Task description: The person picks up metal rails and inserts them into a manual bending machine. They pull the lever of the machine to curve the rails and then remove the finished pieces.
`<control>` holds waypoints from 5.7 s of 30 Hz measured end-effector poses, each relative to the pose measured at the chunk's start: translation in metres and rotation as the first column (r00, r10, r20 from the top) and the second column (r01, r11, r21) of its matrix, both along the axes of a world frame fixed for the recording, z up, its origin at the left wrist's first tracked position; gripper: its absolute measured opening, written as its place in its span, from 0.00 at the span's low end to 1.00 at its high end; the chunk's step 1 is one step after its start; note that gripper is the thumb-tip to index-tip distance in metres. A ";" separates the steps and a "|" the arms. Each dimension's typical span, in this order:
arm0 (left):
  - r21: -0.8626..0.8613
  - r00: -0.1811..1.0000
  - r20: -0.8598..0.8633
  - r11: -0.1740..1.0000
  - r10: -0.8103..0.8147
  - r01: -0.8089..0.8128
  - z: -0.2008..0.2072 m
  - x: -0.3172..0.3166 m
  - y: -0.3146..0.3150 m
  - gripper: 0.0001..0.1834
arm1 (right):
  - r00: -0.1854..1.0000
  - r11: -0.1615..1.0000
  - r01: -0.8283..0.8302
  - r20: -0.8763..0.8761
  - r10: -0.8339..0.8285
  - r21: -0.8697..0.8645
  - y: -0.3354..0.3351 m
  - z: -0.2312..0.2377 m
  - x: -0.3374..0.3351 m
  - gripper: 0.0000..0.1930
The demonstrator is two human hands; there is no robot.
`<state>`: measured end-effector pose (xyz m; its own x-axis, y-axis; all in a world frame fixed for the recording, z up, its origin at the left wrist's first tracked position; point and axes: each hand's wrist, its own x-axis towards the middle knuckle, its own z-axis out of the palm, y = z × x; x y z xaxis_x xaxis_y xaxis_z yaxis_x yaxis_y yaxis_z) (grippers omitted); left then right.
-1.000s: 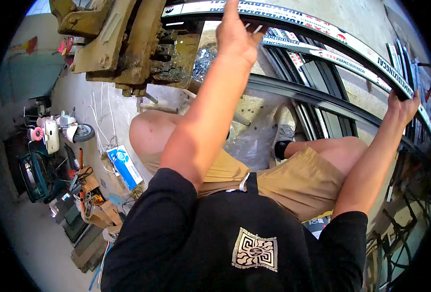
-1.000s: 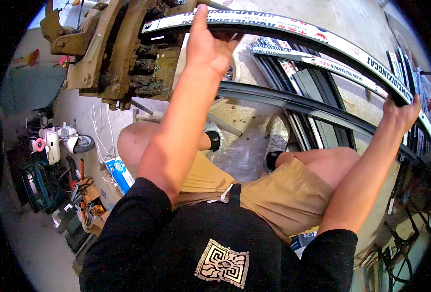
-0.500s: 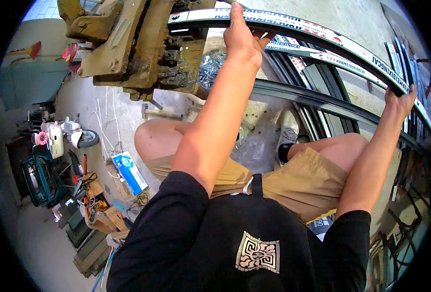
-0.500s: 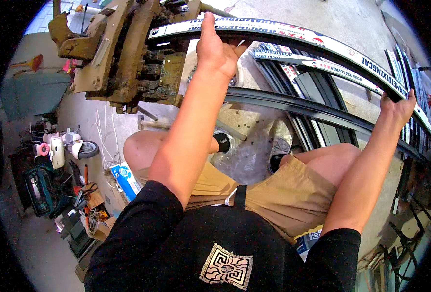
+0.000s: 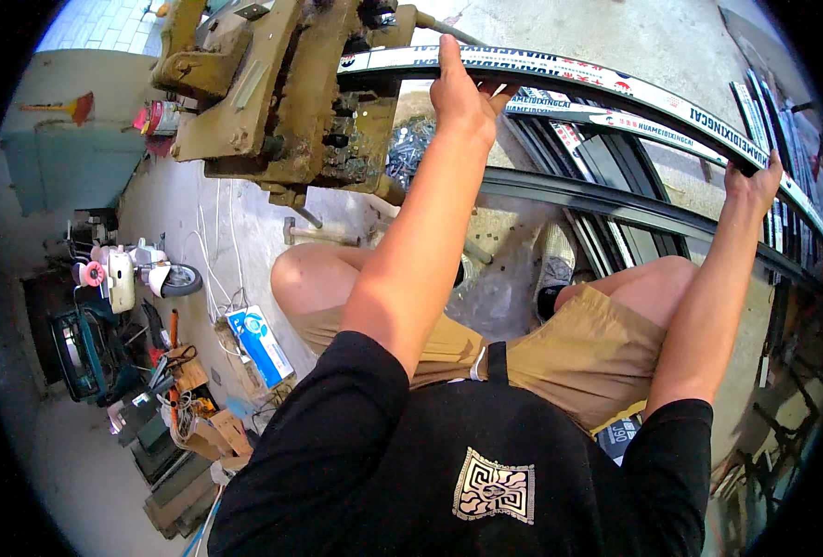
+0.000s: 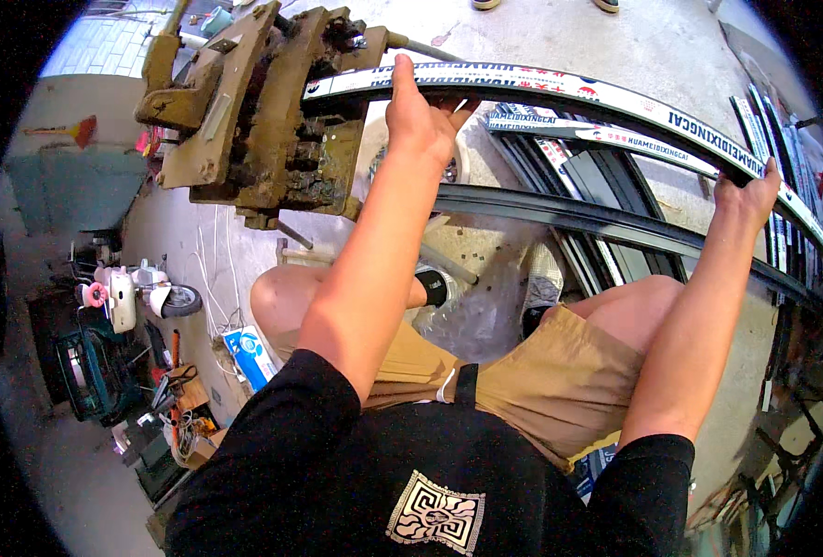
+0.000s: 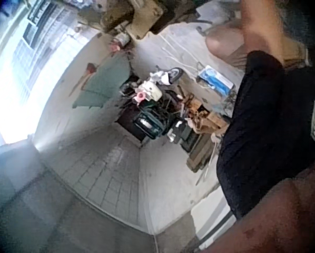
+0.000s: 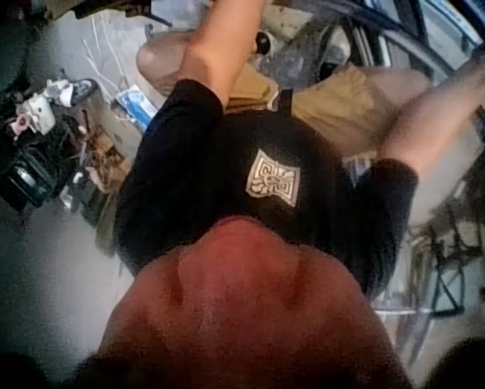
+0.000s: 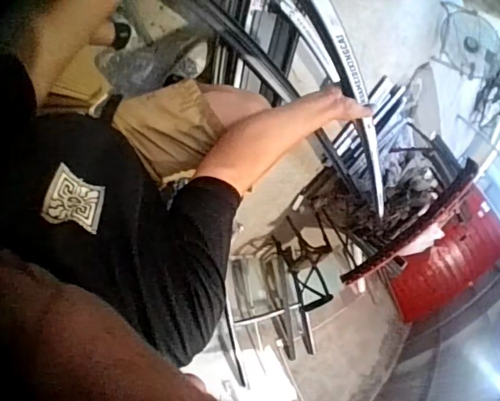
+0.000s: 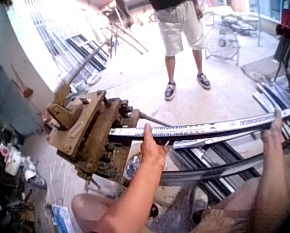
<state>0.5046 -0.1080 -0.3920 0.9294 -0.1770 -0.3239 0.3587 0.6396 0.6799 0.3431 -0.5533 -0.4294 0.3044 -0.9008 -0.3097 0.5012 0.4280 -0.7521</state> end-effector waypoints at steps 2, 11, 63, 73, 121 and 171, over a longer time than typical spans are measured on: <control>0.006 1.000 0.002 1.000 0.000 0.000 0.001 0.001 0.000 0.33 | 0.998 0.999 -0.053 0.045 0.054 -0.013 -0.003 -0.002 -0.002 0.17; 0.044 1.000 -0.006 0.999 0.004 -0.004 0.006 0.002 -0.004 0.32 | 1.000 0.999 -0.001 0.016 0.000 0.051 0.004 -0.001 0.002 0.15; 0.028 0.997 -0.031 0.997 -0.075 0.076 -0.010 -0.071 0.009 0.34 | 1.000 0.999 0.010 -0.021 -0.011 -0.046 -0.004 -0.001 -0.098 0.15; 0.030 0.997 0.030 0.997 -0.075 0.074 -0.022 -0.064 0.017 0.34 | 0.998 0.999 0.053 -0.027 -0.053 0.008 0.006 -0.005 -0.090 0.17; 0.085 1.000 -0.009 0.996 -0.008 0.009 -0.017 -0.056 0.031 0.34 | 0.993 0.994 0.036 -0.113 -0.024 0.104 0.025 -0.010 -0.065 0.18; 0.887 0.681 -0.083 -0.365 -0.727 -0.282 0.070 0.002 0.027 0.28 | 0.995 0.990 0.074 -0.064 -0.082 -0.122 0.004 0.003 -0.072 0.18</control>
